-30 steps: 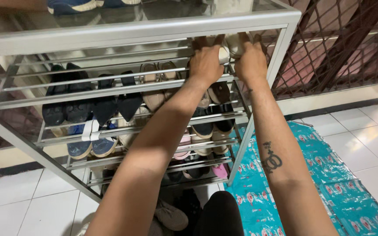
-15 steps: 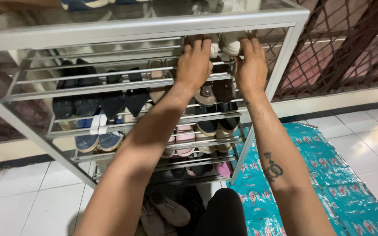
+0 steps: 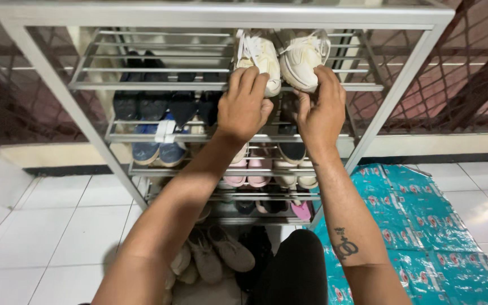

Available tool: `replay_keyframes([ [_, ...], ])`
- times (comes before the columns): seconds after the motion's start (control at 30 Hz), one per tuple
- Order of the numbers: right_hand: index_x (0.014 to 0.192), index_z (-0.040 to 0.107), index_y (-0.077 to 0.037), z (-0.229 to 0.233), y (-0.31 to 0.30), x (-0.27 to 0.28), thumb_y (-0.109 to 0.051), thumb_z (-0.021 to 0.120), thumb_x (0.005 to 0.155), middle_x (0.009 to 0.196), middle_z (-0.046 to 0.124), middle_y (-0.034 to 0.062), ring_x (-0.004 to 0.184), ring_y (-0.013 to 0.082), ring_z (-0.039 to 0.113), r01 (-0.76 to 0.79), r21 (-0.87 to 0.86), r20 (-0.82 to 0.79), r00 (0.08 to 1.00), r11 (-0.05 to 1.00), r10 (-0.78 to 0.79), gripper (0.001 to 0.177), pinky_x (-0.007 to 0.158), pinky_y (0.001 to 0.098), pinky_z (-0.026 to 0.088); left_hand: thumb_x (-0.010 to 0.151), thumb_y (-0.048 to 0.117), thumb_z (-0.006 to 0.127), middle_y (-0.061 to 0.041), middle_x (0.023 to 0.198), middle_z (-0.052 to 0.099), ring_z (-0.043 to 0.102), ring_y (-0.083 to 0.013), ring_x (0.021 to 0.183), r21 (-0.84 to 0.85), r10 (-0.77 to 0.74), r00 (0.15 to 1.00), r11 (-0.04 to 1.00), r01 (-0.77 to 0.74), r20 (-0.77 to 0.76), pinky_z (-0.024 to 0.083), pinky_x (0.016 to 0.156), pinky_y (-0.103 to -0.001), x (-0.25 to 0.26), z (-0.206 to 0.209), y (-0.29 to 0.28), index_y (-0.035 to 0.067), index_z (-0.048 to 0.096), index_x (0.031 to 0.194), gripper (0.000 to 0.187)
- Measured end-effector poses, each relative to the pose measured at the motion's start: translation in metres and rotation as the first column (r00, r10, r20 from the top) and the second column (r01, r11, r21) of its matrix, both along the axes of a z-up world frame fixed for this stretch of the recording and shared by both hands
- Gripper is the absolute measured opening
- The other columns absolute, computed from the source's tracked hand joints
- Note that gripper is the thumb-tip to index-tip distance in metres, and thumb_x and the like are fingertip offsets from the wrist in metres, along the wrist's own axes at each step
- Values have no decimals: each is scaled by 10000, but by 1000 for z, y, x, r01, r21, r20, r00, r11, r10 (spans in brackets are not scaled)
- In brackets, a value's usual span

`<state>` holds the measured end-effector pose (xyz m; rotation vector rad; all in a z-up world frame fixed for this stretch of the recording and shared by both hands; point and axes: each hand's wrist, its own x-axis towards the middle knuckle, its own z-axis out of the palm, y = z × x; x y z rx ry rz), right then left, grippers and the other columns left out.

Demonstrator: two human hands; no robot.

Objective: The person sits on the floor and organizes a shoe rack. They pick up various pairs of shoes, including sneakers, sandals, and flats, from the floor and the shelves, inspect them, and place them back onto the rack in an orderly fashion.

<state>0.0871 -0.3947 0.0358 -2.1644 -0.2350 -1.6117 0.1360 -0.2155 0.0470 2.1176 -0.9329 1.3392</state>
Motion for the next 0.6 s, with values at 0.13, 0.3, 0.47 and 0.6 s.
replay_keyframes([
  [0.13,1379,555,-7,1,29,-16,-60,810,958,1376,619,208,1253,391,599,-51,68,68,997,996,47,495,1067,441,492,785,121,724,-117,1260,579,557,-333,1221,-109,-15,998,994,22,68,585,898,-417,-32,3,24,54,630,1220,450],
  [0.3,1355,571,-12,-5,57,-48,-78,806,986,1247,668,189,1131,328,696,-203,276,30,979,940,203,442,978,384,554,795,91,714,-105,1231,608,612,-332,1213,-176,50,997,984,-39,60,584,970,-404,-77,-3,53,65,635,1194,407],
  [0.47,1379,538,7,-50,74,-81,-14,761,968,1355,629,221,1268,377,631,-253,130,73,967,959,246,467,1091,437,502,796,162,814,-173,1344,609,576,-391,1264,-139,-2,991,990,20,131,546,1029,-460,-111,-42,110,17,605,1202,478],
  [0.6,1279,554,-35,-121,86,-88,26,720,847,1407,604,208,1349,441,534,-288,-59,47,956,956,291,467,1160,516,420,699,96,856,-105,1251,633,622,-339,1254,47,119,961,990,-135,251,561,1084,-535,-137,-104,163,69,586,1046,440],
])
